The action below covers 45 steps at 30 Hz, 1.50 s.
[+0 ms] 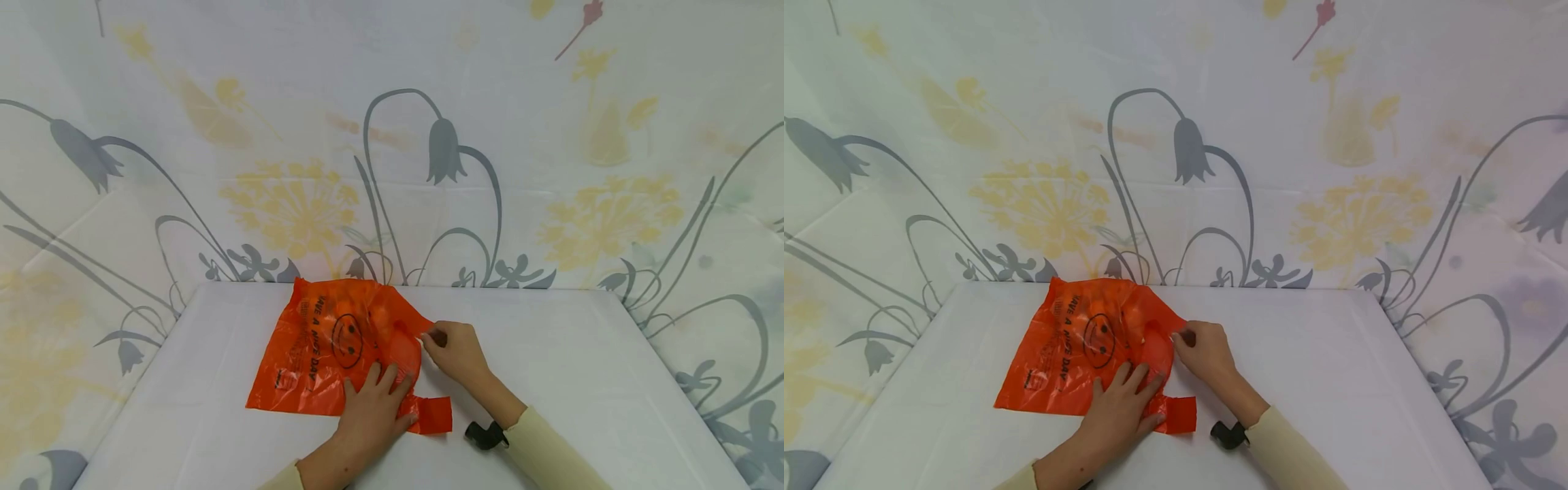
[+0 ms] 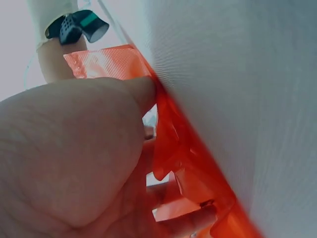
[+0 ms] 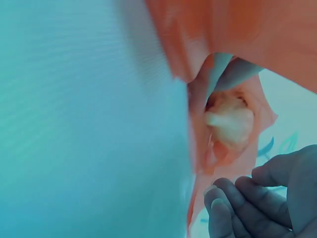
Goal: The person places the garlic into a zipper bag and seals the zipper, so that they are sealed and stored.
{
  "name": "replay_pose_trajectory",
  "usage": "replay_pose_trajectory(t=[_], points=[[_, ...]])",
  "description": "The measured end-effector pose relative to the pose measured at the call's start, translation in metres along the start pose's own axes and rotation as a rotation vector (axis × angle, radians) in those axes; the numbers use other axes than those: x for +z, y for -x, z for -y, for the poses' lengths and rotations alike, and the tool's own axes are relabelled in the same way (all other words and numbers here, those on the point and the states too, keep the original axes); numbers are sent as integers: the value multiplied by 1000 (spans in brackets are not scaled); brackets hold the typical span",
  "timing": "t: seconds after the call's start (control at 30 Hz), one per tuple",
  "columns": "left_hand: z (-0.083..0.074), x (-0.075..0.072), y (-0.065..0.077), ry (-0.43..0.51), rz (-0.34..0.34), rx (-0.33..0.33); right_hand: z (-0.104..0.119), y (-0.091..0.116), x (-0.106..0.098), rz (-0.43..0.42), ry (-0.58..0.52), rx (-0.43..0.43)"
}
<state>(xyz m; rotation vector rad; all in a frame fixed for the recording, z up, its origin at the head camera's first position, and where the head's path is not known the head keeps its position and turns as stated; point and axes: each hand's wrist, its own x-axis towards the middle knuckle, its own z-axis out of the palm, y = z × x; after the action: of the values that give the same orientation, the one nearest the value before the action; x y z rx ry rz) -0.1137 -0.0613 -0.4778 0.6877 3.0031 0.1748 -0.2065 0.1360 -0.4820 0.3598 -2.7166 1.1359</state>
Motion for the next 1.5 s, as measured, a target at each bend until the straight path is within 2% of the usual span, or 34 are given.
replay_pose_trajectory(t=[0.27,0.47,0.63,0.73,0.97,1.17,1.33,1.4,1.5], points=[[-5,-1,-3,-26,-33,4,-18,15,-15,-2,12,49],[-9,2,-7,-63,-61,14,-25,18,-19,34,-25,79],[-12,2,-8,-96,-68,30,-32,16,-19,40,-50,-56],[-12,3,-8,-111,-64,36,-34,15,-17,60,-20,-116],[-15,0,-6,-122,-58,54,-33,11,-17,167,90,-53],[-19,3,-3,-160,-57,66,-33,3,-17,172,137,-71],[-20,3,1,-166,-62,83,-35,-7,-19,177,170,-38],[-18,2,3,-167,-89,97,-35,-11,-22,192,180,-15],[-11,-1,6,-158,-169,121,-36,-17,-26,226,210,-1]])
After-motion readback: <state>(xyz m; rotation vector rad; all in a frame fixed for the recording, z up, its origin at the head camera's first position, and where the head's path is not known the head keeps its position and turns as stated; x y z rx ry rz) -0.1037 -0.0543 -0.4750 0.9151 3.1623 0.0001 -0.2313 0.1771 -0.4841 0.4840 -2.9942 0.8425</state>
